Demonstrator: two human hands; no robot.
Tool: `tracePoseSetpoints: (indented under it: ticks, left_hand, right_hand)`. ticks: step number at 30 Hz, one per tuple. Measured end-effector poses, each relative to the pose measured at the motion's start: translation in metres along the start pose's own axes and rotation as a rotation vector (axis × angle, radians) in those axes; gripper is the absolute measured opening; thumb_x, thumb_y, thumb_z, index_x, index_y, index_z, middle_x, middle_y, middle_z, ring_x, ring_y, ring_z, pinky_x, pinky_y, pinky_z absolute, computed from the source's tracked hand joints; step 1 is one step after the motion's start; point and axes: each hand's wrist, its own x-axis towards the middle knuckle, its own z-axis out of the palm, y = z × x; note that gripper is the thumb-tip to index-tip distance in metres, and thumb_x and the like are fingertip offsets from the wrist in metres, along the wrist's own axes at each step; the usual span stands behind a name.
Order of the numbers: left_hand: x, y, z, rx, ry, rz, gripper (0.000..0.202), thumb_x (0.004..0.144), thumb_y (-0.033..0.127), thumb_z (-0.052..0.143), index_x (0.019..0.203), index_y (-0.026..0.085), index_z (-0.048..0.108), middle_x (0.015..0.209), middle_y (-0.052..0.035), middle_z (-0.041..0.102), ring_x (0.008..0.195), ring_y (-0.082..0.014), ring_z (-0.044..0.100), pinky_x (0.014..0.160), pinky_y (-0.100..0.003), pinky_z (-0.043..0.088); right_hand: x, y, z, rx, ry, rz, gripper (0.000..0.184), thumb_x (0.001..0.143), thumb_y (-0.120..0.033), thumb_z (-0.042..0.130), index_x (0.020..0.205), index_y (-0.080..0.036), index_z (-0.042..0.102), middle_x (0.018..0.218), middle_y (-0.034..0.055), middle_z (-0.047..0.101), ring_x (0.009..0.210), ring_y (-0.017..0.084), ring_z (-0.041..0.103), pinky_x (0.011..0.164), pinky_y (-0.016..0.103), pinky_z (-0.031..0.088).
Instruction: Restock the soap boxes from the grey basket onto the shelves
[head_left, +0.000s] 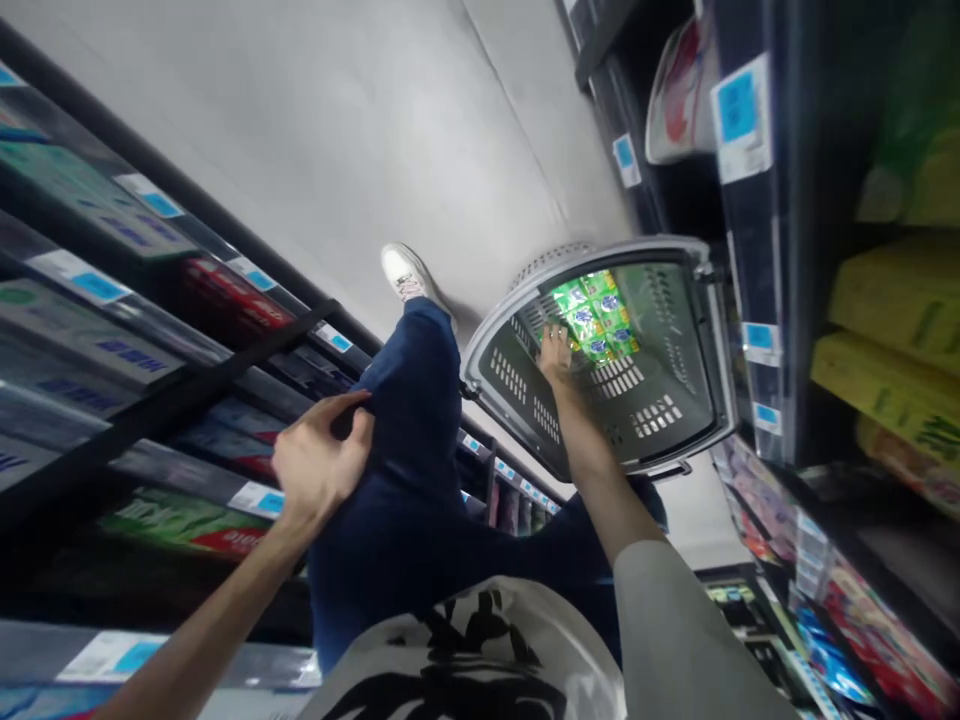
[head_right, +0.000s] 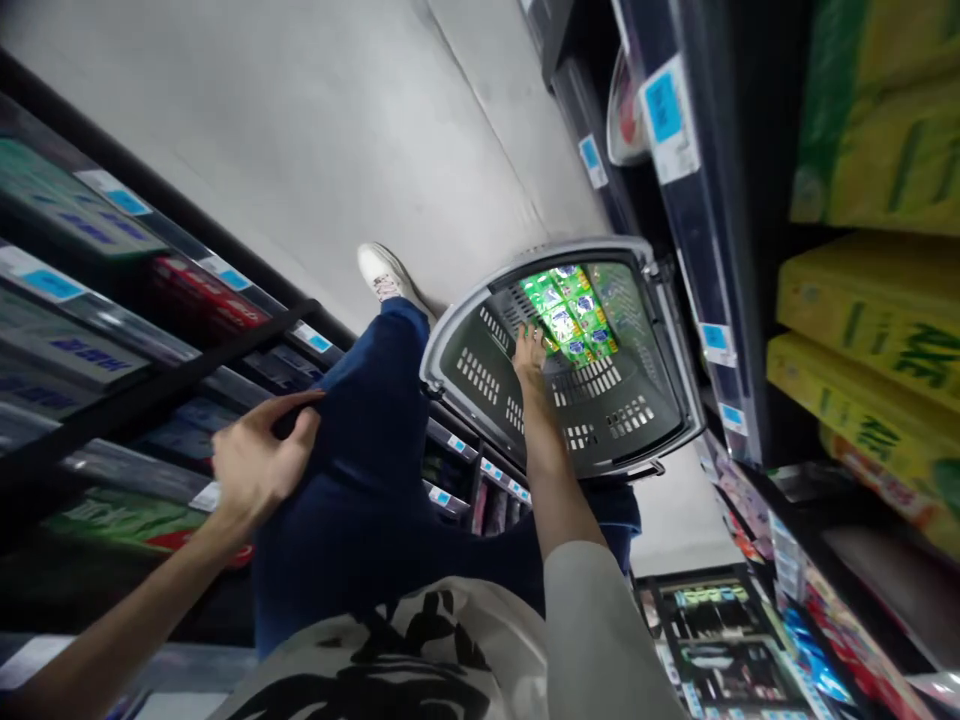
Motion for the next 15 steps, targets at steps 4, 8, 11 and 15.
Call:
tracePoseSetpoints:
  ticks: [4,8,11,15]
  left_hand:
    - [0.003,-0.004,-0.004,-0.031,0.041,0.119,0.037,0.084,0.045,0.049,0.103,0.035,0.079,0.114,0.0066,0.078,0.112,-0.0279,0.073,0.102,-0.041,0.054]
    - [0.003,-0.01,0.003,-0.062,0.039,0.172,0.035,0.086,0.043,0.048,0.101,0.032,0.078,0.114,0.0043,0.078,0.116,-0.026,0.071,0.105,-0.039,0.052]
    - [-0.001,-0.014,0.014,-0.05,0.006,0.182,0.039,0.085,0.039,0.048,0.104,0.024,0.079,0.116,-0.002,0.078,0.114,-0.0277,0.072,0.103,-0.039,0.053]
    - [-0.013,-0.014,0.029,-0.009,-0.032,0.075,0.04,0.089,0.037,0.05,0.113,0.022,0.08,0.12,-0.0069,0.077,0.112,-0.0311,0.071,0.096,-0.04,0.054]
  right_hand:
    - [0.034,0.012,0.023,-0.085,0.081,0.013,0.064,0.088,0.002,0.054,0.151,-0.008,0.042,0.163,0.0257,0.03,0.151,0.039,0.021,0.122,0.059,0.019]
    - [0.042,0.027,0.026,-0.139,0.138,0.065,0.057,0.092,-0.001,0.053,0.148,-0.009,0.046,0.146,0.0284,0.047,0.137,0.038,0.04,0.112,0.055,0.035]
    - [0.018,0.034,0.016,0.042,0.116,0.103,0.069,0.084,-0.007,0.071,0.147,-0.011,0.044,0.146,0.025,0.05,0.131,0.035,0.047,0.112,0.051,0.039]
    - [-0.045,0.025,-0.026,0.356,0.146,0.173,0.083,0.075,-0.02,0.084,0.147,-0.019,0.043,0.134,0.0151,0.063,0.116,0.03,0.06,0.11,0.048,0.045]
